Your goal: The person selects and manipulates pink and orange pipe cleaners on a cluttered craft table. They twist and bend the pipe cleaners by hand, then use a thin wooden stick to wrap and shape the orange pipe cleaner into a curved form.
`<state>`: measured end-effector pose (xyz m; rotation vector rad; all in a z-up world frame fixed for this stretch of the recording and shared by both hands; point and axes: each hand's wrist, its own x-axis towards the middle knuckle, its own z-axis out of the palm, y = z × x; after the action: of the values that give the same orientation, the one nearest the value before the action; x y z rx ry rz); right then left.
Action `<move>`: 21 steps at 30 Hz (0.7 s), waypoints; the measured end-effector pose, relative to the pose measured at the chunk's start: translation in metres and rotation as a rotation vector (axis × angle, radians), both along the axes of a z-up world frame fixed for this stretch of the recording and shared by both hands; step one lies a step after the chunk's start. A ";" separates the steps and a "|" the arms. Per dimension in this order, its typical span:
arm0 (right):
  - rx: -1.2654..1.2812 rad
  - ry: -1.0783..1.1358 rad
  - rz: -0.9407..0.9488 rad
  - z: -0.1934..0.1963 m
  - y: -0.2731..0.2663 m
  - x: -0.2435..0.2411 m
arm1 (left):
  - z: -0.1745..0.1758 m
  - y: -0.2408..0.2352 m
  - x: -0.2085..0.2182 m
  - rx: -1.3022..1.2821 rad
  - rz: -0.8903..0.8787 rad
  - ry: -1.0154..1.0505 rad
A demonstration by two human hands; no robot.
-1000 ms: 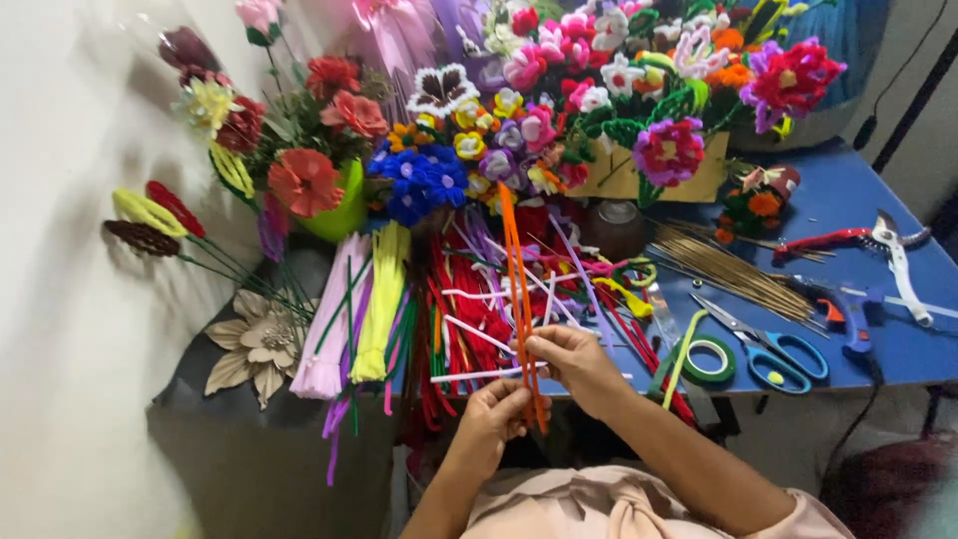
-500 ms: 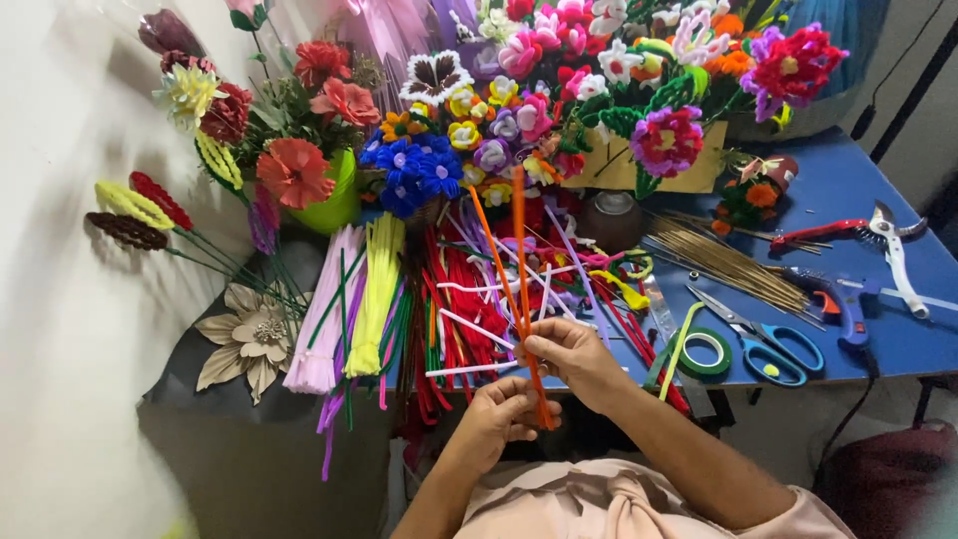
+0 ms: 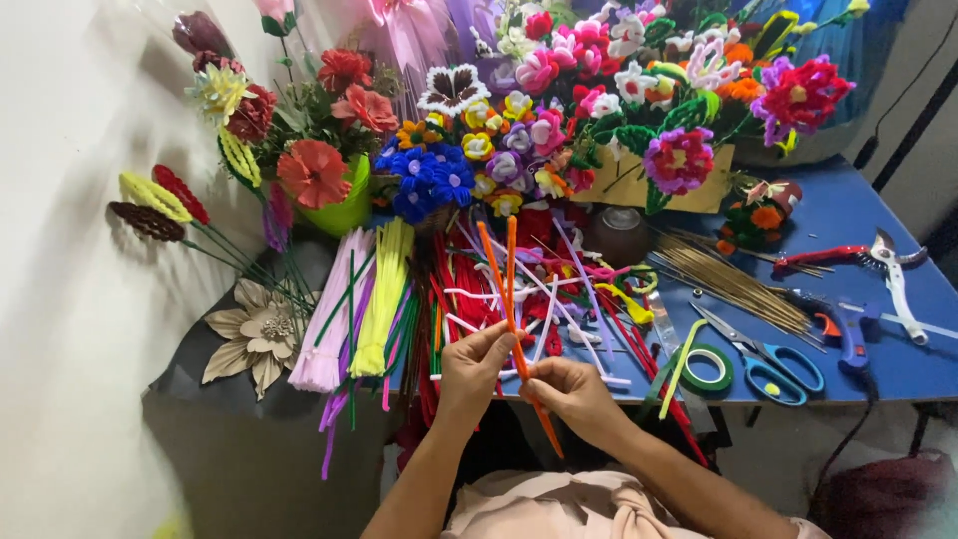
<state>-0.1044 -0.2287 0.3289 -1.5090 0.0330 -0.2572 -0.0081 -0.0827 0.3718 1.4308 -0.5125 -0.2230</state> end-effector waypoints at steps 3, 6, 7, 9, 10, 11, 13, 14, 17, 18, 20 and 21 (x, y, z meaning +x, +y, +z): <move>0.023 0.006 0.026 -0.005 -0.002 0.002 | 0.004 -0.002 0.001 -0.022 0.009 -0.016; 0.021 0.046 0.048 -0.001 -0.004 0.001 | 0.010 -0.004 0.004 0.005 -0.029 0.027; 0.053 0.031 0.080 -0.003 -0.005 0.002 | 0.006 -0.005 0.008 -0.025 -0.035 0.025; 0.090 0.020 0.109 -0.008 -0.007 0.005 | -0.002 -0.009 0.015 -0.050 -0.043 0.027; 0.201 0.057 0.093 -0.011 -0.007 0.006 | -0.005 -0.011 0.018 -0.115 0.010 0.124; 0.310 0.093 0.077 -0.014 -0.007 0.008 | -0.008 -0.014 0.021 -0.181 0.066 0.220; 0.279 -0.003 0.080 -0.023 -0.012 0.013 | -0.016 -0.016 0.031 -0.213 0.086 0.247; 0.244 -0.104 0.084 -0.027 -0.014 0.015 | -0.019 -0.017 0.036 -0.248 0.106 0.270; -0.136 -0.471 -0.081 -0.022 -0.011 0.009 | -0.011 -0.017 0.038 -0.276 0.126 0.303; -0.137 -0.473 -0.079 -0.020 -0.009 0.008 | -0.011 -0.017 0.039 -0.278 0.127 0.302; -0.384 -0.655 -0.177 -0.014 -0.005 0.005 | -0.011 -0.016 0.041 -0.306 0.126 0.318; -0.384 -0.657 -0.177 -0.018 -0.007 0.005 | -0.010 -0.016 0.040 -0.307 0.126 0.317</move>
<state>-0.0999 -0.2357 0.3105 -1.7349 -0.4291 -0.9321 0.0319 -0.0989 0.3616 1.0972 -0.1857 -0.2527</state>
